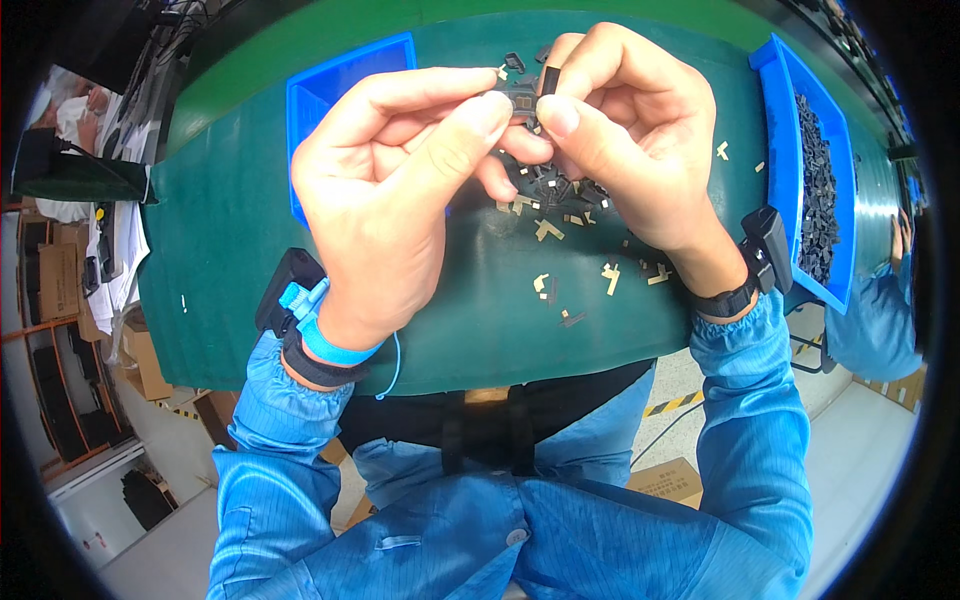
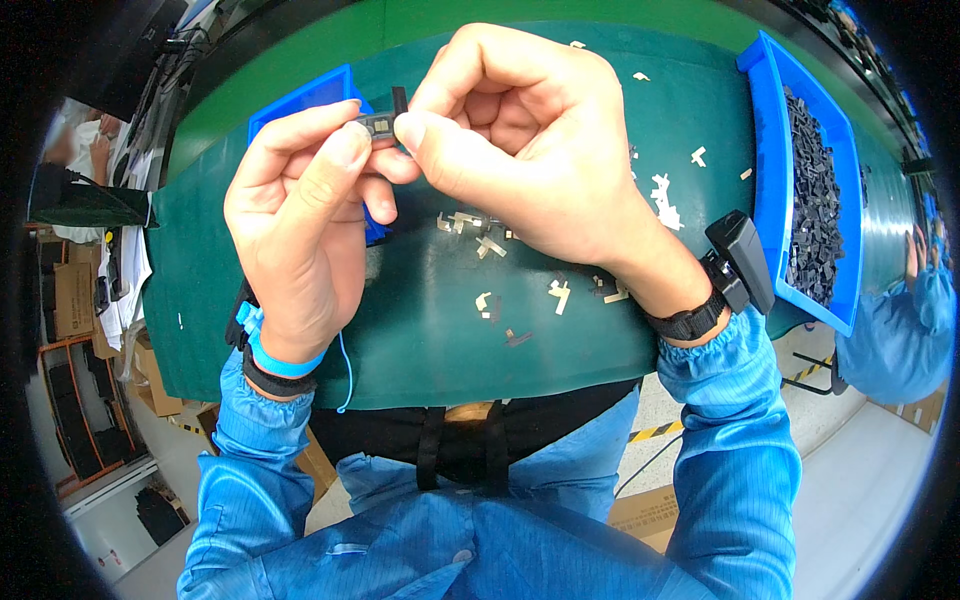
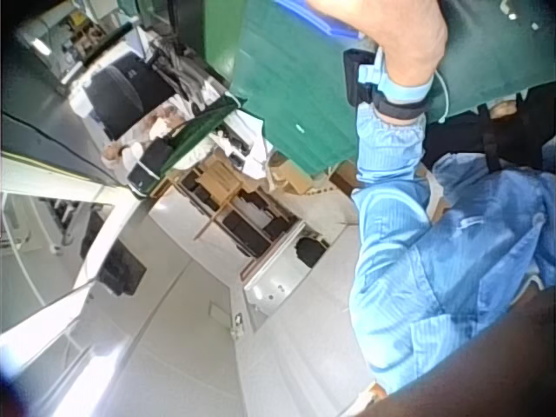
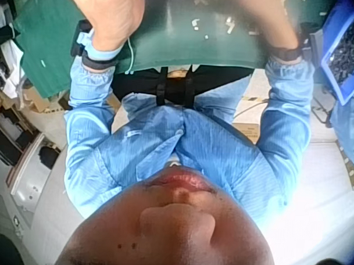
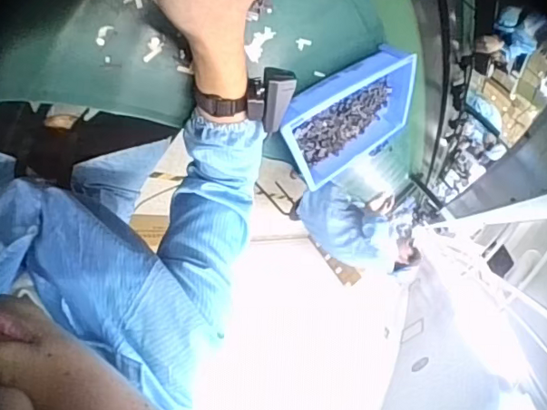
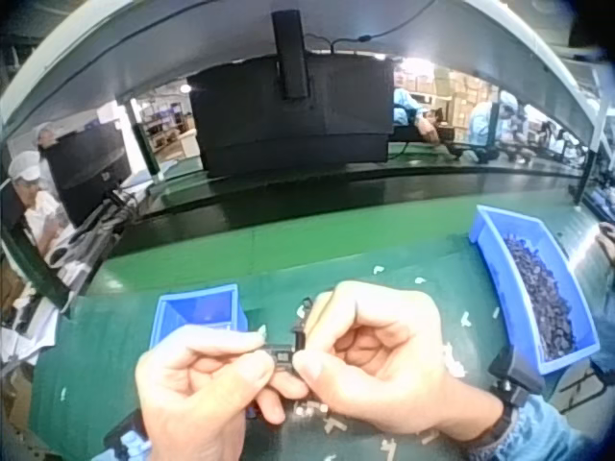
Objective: Assembling small plastic and rubber components on a workbench in a factory setting.
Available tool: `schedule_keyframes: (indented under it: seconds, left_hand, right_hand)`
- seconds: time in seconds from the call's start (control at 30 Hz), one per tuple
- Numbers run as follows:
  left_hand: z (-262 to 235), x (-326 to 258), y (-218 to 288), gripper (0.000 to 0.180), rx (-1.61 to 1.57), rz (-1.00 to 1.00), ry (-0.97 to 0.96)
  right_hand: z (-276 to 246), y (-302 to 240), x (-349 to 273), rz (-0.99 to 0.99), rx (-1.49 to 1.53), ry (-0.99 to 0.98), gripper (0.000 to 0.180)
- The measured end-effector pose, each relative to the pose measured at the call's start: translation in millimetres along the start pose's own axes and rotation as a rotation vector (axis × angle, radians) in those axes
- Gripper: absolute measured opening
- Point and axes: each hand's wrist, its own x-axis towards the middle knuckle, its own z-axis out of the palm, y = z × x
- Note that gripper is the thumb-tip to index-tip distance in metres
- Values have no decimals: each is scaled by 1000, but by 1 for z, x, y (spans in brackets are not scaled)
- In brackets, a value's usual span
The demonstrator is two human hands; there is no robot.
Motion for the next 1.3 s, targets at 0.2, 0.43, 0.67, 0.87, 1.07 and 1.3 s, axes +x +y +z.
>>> schedule_keyframes:
  seconds: [0.2,0.43,0.67,0.87,1.07,1.3]
  left_hand:
    - [2,-1,2,27,17,-15,0]
    - [0,0,3,24,38,-16,24]
    - [-1,3,2,24,-10,-71,55]
    - [-4,3,6,25,-60,-83,34]
    - [-1,3,6,27,-71,-105,-13]
    - [-5,2,6,24,-88,-67,-46]
  right_hand:
    - [-1,0,-1,10,47,-24,8]
    - [0,-6,0,43,-6,-27,5]
    - [-3,-4,0,35,-220,7,4]
    - [-3,-8,2,88,-260,161,6]
    - [0,-10,-1,63,-55,4,13]
    - [-2,-15,4,219,52,-33,13]
